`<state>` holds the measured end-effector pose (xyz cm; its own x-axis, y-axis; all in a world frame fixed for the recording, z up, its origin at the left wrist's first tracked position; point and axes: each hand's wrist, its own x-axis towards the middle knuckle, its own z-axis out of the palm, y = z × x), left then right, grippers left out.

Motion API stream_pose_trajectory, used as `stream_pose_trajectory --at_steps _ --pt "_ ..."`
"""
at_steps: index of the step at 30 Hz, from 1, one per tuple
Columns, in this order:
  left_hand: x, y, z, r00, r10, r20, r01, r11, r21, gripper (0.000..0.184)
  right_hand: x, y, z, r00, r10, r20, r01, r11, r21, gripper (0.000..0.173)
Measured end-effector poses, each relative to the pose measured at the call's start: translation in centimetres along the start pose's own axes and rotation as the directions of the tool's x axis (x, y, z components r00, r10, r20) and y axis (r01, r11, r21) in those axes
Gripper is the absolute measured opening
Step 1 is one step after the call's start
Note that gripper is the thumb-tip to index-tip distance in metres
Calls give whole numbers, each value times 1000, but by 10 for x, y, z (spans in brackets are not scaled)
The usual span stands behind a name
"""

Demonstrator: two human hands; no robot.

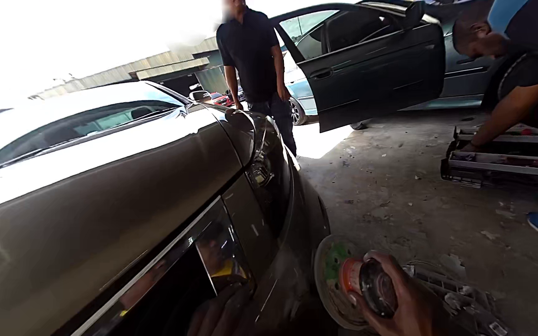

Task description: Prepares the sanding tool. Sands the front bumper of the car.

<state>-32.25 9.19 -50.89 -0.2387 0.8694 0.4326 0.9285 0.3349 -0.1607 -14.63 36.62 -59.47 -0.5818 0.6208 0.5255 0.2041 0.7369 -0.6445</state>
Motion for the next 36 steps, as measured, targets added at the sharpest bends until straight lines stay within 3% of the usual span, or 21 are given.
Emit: stream_pose_trajectory --at_steps 4,8,13,18,22,24,26,31,36 --pt "9 29 24 990 -128 66 105 956 275 100 -11 33 -27 991 77 109 -84 994 66 81" --pt "24 42 50 993 -62 105 24 944 330 111 -21 49 -43 980 133 146 -145 987 75 81" --pt "22 61 61 960 -2 279 -58 976 208 110 -26 56 -44 975 145 169 -166 980 111 81" --pt "14 64 46 905 52 422 -166 957 237 110 -29 52 -42 968 144 206 -175 974 142 80" --pt "7 82 22 867 82 492 -200 960 193 94 -29 47 -40 970 123 208 -159 973 166 79" --pt "4 87 13 874 169 456 -207 978 34 76 -29 44 -39 970 117 214 -162 966 204 79" --pt "5 86 9 910 170 379 -192 981 21 69 -28 40 -38 970 100 221 -152 960 236 78" --pt "22 61 28 961 -53 271 -27 959 281 100 -22 28 -31 975 60 215 -119 955 272 76" --pt "9 70 27 931 -7 366 -97 959 265 90 -16 18 -20 984 16 180 -57 972 229 76"
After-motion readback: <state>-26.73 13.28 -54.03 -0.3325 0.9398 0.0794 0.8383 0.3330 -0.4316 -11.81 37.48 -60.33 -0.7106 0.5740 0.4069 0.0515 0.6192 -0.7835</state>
